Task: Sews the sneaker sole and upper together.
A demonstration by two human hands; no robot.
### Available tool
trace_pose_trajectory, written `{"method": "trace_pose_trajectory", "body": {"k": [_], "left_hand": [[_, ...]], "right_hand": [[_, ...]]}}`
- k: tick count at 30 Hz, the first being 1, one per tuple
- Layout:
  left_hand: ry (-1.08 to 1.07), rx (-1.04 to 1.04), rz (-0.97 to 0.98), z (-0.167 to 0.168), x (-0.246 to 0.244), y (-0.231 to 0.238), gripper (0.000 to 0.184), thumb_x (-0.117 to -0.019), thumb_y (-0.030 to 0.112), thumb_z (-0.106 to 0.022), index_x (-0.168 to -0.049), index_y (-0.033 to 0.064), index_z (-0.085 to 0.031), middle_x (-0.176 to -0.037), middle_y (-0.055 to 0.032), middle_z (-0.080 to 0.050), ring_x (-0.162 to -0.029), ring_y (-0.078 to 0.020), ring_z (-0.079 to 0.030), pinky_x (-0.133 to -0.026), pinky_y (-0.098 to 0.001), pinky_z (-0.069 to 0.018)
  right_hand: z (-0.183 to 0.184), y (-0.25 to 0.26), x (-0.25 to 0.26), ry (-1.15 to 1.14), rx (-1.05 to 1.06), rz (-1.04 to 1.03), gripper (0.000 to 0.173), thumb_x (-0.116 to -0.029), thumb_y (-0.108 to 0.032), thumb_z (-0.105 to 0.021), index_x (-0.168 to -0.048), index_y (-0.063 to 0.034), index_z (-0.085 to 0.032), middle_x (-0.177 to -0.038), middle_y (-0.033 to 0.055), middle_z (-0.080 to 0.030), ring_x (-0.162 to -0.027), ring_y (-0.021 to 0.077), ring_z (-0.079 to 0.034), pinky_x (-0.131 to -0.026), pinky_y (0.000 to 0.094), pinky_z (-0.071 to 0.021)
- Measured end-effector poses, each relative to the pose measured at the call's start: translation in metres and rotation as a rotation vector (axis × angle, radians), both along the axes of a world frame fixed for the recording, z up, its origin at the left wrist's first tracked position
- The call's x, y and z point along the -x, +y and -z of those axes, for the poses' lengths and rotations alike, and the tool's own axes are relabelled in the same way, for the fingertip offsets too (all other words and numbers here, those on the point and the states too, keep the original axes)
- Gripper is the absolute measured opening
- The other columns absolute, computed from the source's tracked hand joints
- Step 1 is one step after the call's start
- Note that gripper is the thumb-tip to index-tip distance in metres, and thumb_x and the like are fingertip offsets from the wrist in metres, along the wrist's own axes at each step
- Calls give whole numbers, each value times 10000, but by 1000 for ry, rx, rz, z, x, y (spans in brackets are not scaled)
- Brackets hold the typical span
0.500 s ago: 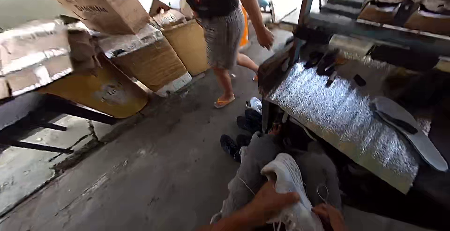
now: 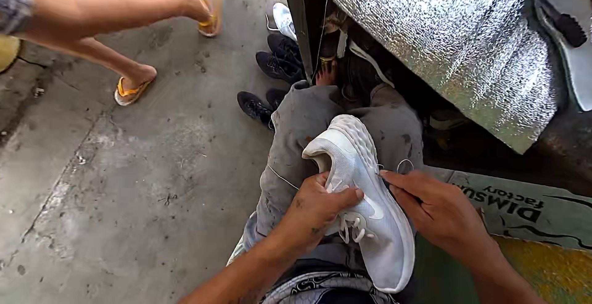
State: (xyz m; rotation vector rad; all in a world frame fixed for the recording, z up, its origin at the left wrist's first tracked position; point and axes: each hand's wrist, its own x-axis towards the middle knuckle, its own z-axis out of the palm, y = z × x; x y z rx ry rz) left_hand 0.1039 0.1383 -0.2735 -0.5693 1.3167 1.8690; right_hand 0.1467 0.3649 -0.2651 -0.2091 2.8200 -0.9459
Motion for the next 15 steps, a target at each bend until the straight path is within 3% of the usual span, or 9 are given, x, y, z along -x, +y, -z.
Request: {"method": "trace_pose_trajectory", "body": {"k": [8, 15], "left_hand": [[20, -108, -45, 5, -1, -3, 236, -874, -51, -720, -1098, -10, -658, -914, -85, -750, -821, -138, -741, -781, -301, -638], [-8, -216, -44, 11, -2, -7, 228, -874, -41, -723, -1094, -7, -674, -935, -89, -753, -842, -142, -742, -802, -311, -635]], "right_hand": [[2, 4, 12, -30, 26, -32, 311, -1041, -241, -526, -1243, -240, -762, -806, 13, -651, -678, 66, -595, -585, 238, -496], [-4, 9, 19, -73, -8, -110, 332, -1048, -239, -500, -1263, -252, -752, -784, 4, -632, -655, 86, -584, -556, 267, -478]]}}
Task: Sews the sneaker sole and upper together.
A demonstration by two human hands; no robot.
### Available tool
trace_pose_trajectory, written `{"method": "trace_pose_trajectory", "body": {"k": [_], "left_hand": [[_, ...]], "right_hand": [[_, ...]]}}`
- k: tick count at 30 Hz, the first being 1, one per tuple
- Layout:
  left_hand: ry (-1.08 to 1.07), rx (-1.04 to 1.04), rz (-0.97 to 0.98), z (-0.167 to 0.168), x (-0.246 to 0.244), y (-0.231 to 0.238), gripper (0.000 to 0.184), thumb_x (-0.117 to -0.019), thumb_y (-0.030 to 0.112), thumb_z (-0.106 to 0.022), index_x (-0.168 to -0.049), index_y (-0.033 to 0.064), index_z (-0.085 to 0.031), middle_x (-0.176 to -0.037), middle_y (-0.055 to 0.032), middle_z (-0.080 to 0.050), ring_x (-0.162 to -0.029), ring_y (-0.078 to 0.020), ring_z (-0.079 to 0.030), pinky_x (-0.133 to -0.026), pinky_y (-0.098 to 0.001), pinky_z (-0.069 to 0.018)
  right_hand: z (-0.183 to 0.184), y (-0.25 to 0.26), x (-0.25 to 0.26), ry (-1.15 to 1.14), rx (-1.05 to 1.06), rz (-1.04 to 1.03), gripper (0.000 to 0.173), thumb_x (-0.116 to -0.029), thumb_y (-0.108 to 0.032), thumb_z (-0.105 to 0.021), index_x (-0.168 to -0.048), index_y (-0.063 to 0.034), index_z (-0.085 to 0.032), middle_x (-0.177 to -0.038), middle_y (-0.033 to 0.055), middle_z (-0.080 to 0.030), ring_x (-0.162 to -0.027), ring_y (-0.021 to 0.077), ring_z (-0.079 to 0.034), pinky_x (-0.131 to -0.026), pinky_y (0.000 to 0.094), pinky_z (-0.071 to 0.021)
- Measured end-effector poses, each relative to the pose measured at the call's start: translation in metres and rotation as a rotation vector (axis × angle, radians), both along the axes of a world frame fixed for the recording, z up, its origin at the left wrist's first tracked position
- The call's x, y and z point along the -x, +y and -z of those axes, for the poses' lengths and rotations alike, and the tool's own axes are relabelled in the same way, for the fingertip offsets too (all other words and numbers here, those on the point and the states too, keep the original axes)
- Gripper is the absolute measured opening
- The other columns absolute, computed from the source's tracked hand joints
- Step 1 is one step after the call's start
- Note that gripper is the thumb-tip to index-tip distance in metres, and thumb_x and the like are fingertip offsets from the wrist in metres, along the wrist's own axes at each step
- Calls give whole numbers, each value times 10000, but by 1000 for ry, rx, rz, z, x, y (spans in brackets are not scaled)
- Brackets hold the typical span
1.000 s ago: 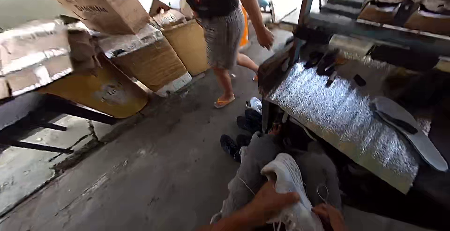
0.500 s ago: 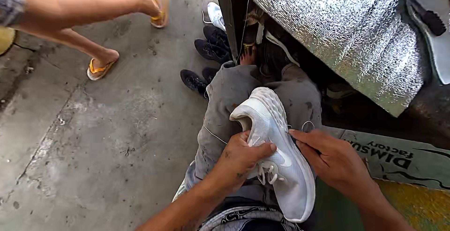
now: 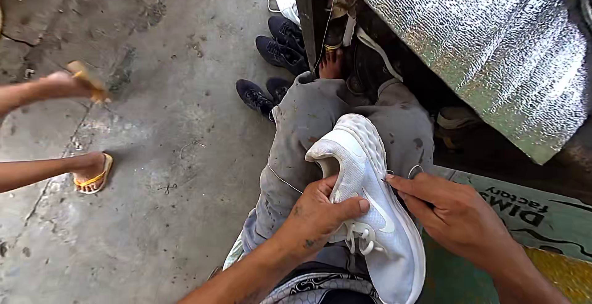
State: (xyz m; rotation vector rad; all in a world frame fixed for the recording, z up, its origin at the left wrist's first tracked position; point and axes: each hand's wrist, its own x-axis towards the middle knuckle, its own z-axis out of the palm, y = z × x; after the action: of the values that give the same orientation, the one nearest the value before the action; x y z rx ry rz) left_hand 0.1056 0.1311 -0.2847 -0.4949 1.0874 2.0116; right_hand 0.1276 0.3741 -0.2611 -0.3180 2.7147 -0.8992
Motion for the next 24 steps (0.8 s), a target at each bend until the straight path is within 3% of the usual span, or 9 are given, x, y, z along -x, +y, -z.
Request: {"method": "trace_pose_trajectory", "body": {"k": [5, 9, 13, 16, 18, 20, 22, 23, 24], "left_hand": [[13, -9, 46, 0, 0, 2, 186, -889, -32, -709, -1071, 2, -696, -915, -69, -757, -827, -133, -741, -789, -317, -635], [62, 43, 127, 1, 5, 1, 141, -900, -9, -707, -1041, 5, -708, -887, -45, -750, -802, -106, -727, -770, -294, -623], [77, 25, 153, 3, 8, 2, 164, -904, -2, -718, -1067, -12, -700, -913, -58, -747, -833, -109, -723, -798, -292, -616], [137, 13, 227, -2, 13, -11, 247, -923, 55, -716, -1161, 16, -661, -969, -31, -743, -877, -87, -719, -821, -276, -612], [263, 62, 234, -2, 17, -40, 290, -945, 147, -689, -1216, 44, -673, -1051, -24, -740, -910, -96, -713, -804, -279, -609], [418, 268, 164, 11, 23, -95, 185, -974, 207, -662, -1093, 82, -729, -1134, -58, -747, -956, -162, -733, -804, -329, -627], [611, 736, 185, 32, 33, -162, 140, -992, 203, -649, -1028, 99, -736, -1164, -53, -745, -960, -170, -736, -806, -361, -627], [669, 1048, 300, 40, 36, -189, 139, -994, 217, -664, -1025, 104, -740, -1176, -48, -734, -989, -177, -720, -837, -412, -606], [689, 1285, 443, 43, 38, -205, 166, -995, 224, -679, -1056, 87, -750, -1227, -110, -703, -1070, -276, -690, -883, -552, -559]], "right_hand": [[-17, 6, 34, -99, -108, -225, 333, -1022, -281, -460, -1126, -256, -775, -852, -27, -719, -683, 124, -667, -551, 382, -539], [-17, -20, 54, -96, -268, -351, 241, -970, -281, -449, -875, -221, -662, -629, -32, -565, -553, 176, -603, -432, 393, -434], [-14, -39, 53, -89, -363, -352, 142, -906, -225, -503, -850, -158, -615, -577, 18, -518, -490, 248, -577, -395, 429, -409], [-16, -28, 57, -162, -277, -363, 209, -979, -305, -474, -889, -186, -619, -606, -28, -540, -539, 189, -594, -440, 416, -442], [-19, -23, 51, -115, -275, -362, 262, -1022, -331, -452, -946, -173, -648, -676, 2, -600, -572, 217, -631, -453, 448, -482], [-20, -23, 38, 37, -322, -342, 275, -1035, -282, -449, -986, -146, -683, -747, 70, -645, -598, 291, -658, -454, 483, -497], [-22, -26, 29, 148, -398, -322, 232, -1013, -192, -479, -1027, -136, -704, -813, 124, -670, -659, 346, -677, -499, 502, -512], [-23, -26, 26, 169, -428, -313, 224, -999, -161, -495, -1043, -142, -714, -841, 132, -677, -690, 353, -683, -527, 503, -523], [-24, -27, 24, 178, -455, -309, 216, -989, -143, -505, -1050, -144, -712, -868, 136, -677, -723, 359, -689, -554, 505, -533]]}}
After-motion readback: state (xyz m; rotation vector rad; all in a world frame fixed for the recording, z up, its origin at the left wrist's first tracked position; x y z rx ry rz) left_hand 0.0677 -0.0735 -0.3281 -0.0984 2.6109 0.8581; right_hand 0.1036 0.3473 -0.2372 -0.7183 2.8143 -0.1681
